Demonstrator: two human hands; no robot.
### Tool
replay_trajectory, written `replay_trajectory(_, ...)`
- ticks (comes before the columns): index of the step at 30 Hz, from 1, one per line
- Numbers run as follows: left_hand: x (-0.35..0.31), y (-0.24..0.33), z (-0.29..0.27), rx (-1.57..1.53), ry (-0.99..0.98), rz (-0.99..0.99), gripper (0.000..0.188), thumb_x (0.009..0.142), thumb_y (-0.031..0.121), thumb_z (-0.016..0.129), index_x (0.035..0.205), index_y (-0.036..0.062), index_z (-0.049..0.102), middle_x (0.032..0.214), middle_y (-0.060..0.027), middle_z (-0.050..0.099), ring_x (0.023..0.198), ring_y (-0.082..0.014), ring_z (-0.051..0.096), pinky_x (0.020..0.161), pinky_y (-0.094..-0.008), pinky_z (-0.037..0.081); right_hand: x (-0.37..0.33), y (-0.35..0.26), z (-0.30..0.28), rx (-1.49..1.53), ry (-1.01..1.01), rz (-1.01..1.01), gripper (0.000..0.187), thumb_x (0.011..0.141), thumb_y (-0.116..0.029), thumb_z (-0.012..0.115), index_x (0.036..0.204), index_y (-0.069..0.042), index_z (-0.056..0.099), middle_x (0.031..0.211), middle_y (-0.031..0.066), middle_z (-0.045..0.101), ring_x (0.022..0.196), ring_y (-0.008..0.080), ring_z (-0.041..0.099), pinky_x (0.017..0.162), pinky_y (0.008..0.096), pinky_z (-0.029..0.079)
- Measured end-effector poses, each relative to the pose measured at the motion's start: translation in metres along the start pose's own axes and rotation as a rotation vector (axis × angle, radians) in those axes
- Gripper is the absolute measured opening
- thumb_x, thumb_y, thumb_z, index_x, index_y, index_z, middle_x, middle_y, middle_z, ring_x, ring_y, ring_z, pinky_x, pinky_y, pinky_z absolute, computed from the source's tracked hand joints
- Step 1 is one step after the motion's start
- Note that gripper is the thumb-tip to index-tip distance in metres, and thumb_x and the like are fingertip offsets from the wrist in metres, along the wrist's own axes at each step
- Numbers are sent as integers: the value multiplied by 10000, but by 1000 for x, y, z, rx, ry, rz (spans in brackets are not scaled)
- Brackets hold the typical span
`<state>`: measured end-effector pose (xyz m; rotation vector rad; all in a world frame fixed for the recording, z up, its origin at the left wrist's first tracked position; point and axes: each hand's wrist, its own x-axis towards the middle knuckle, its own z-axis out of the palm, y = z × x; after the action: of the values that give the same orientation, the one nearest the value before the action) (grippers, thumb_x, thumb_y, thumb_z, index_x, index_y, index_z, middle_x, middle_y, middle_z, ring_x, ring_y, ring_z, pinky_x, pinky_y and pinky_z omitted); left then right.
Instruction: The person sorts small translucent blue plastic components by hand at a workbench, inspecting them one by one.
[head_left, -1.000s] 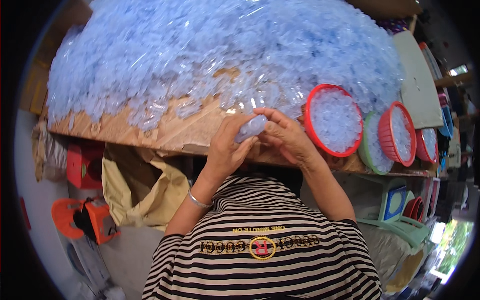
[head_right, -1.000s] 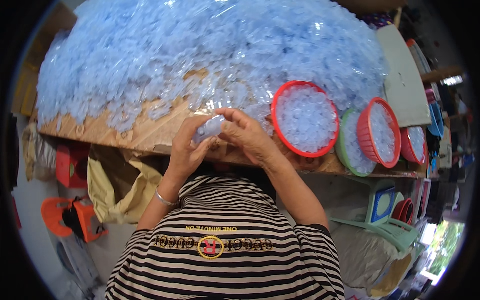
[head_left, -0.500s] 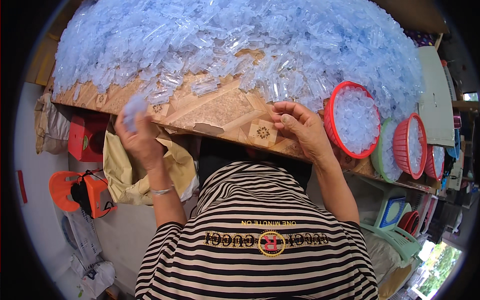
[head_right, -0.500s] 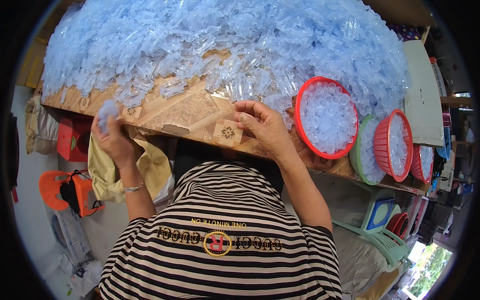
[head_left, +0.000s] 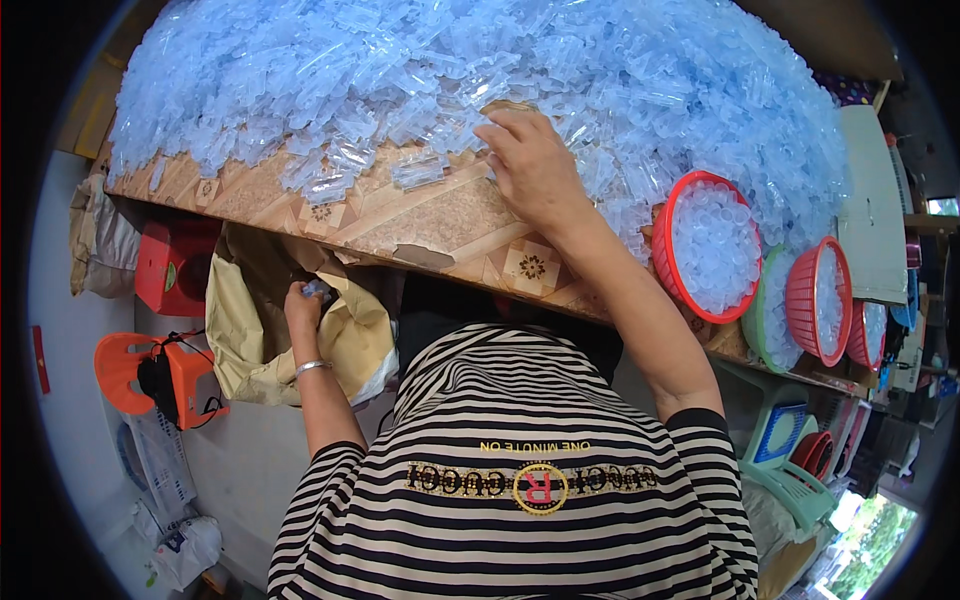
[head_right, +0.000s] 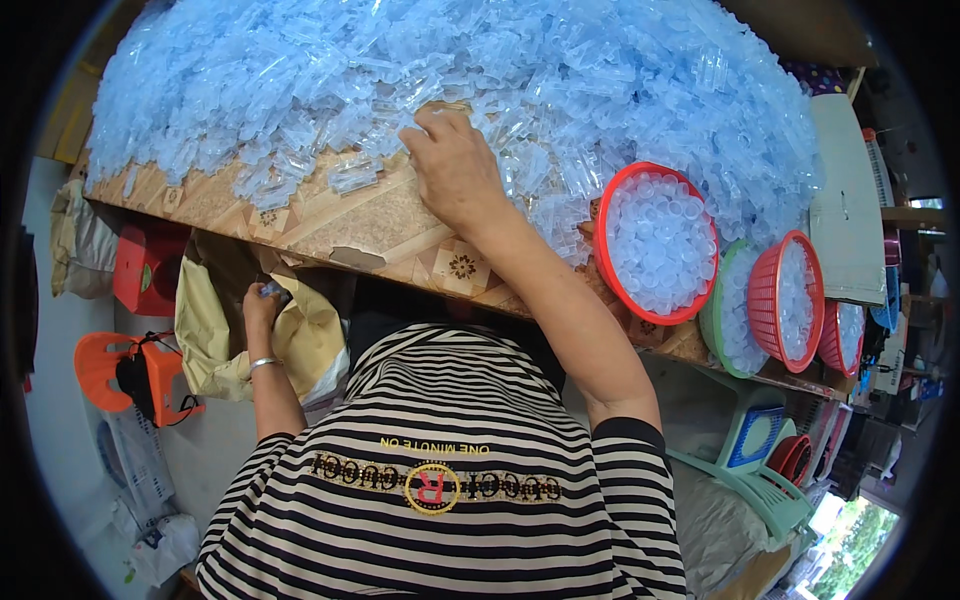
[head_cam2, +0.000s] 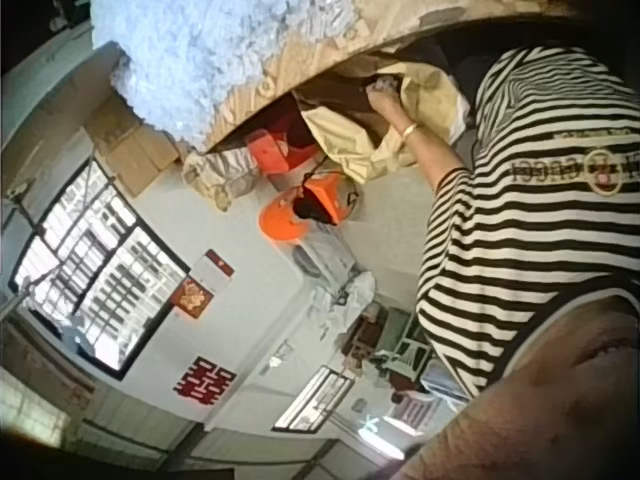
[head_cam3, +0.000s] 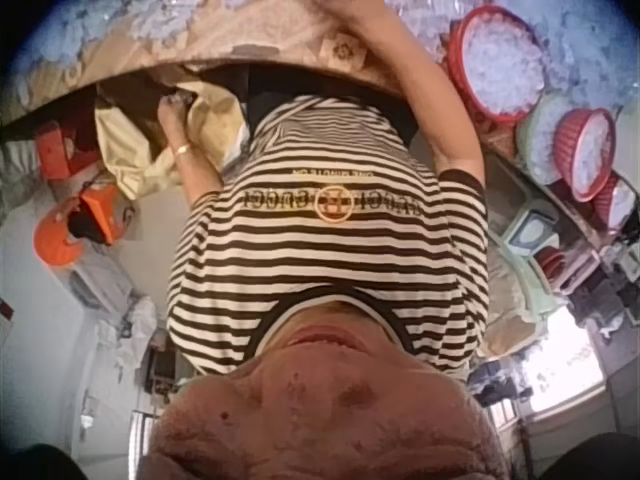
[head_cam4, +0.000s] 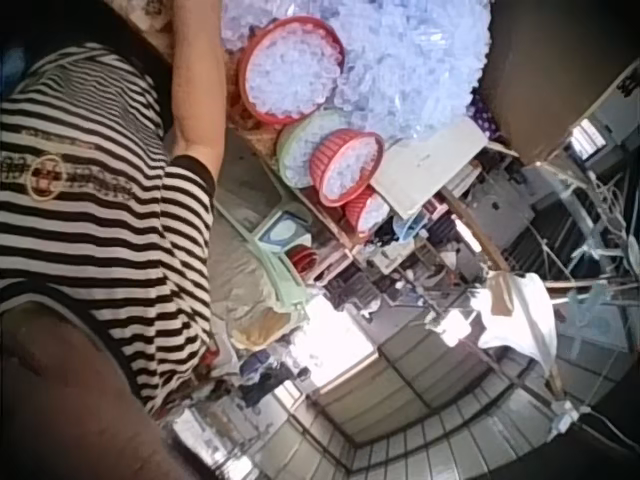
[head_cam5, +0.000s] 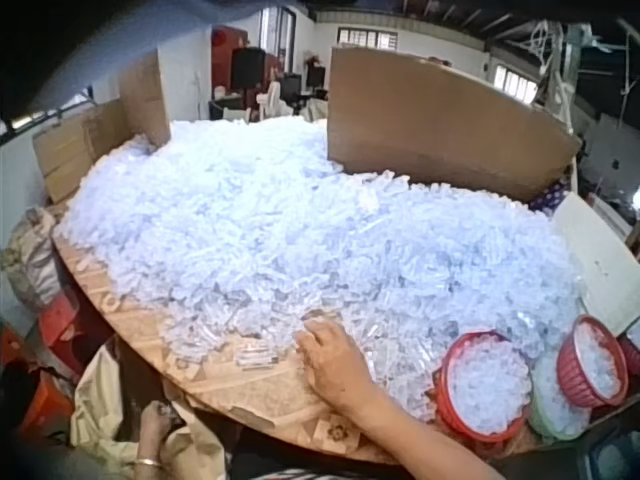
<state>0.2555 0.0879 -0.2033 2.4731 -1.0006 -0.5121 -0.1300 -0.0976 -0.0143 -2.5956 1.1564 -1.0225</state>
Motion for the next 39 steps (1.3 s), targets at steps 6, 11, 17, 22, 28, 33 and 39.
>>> replay_trajectory(6, -1, 2, -1, 75, -148, 88, 324, 755, 112, 674, 1046, -21, 630, 983, -234, 667, 928, -366, 647, 810, -396, 499, 14, 1, 30, -141, -46, -71, 334, 746, -64, 690, 1072, -82, 621, 1190, 86, 573, 1165, 304, 509, 951, 415, 445)
replay_trajectory(11, -1, 24, -27, 128, -194, 157, 219, 808, 156, 645, 941, -17, 660, 882, -227, 669, 859, -361, 659, 762, -416, 502, 13, 8, 26, -145, -92, -112, 191, 774, -77, 665, 951, -69, 593, 1109, 93, 601, 1105, 291, 540, 904, 403, 450)
replay_trajectory(17, -28, 140, -101, -185, -29, 332, 198, 900, 159, 566, 949, -16, 643, 708, -108, 639, 678, -175, 639, 644, -313, 491, 4, 15, 8, 119, -5, 54, 82, 850, -96, 606, 905, -54, 564, 989, 92, 621, 967, 268, 563, 837, 370, 448)
replay_trajectory(22, -72, 227, -80, -917, -419, 318, 223, 951, 140, 549, 1109, -10, 596, 925, -75, 649, 729, -105, 630, 623, -228, 524, 0, 5, -8, 698, -58, 399, 102, 925, -146, 586, 943, -46, 574, 937, 20, 606, 870, 145, 549, 792, 302, 456)
replay_trajectory(28, -109, 286, -35, -1356, -979, 123, 493, 980, 307, 513, 1344, 3, 381, 1168, -205, 573, 960, -304, 654, 746, -378, 587, -14, -2, -18, 1125, -145, 500, 95, 926, -137, 590, 926, -42, 587, 1020, 42, 605, 901, 96, 540, 802, 263, 457)
replay_trajectory(33, -108, 286, -13, -1624, -1278, -27, 475, 996, 324, 438, 1341, 2, 385, 1226, -215, 554, 1080, -393, 594, 881, -488, 548, -22, -18, -33, 725, -259, 210, 101, 891, -108, 591, 962, -41, 612, 1153, 78, 614, 1061, 197, 578, 930, 326, 447)
replay_trajectory(39, -109, 285, -13, -1956, -1422, -142, 479, 983, 236, 427, 1376, -27, 351, 1304, -242, 489, 1174, -420, 524, 977, -518, 482, -33, -20, -42, 684, -83, 177, 159, 846, -90, 610, 999, -60, 640, 1147, 97, 646, 1049, 240, 616, 896, 337, 495)
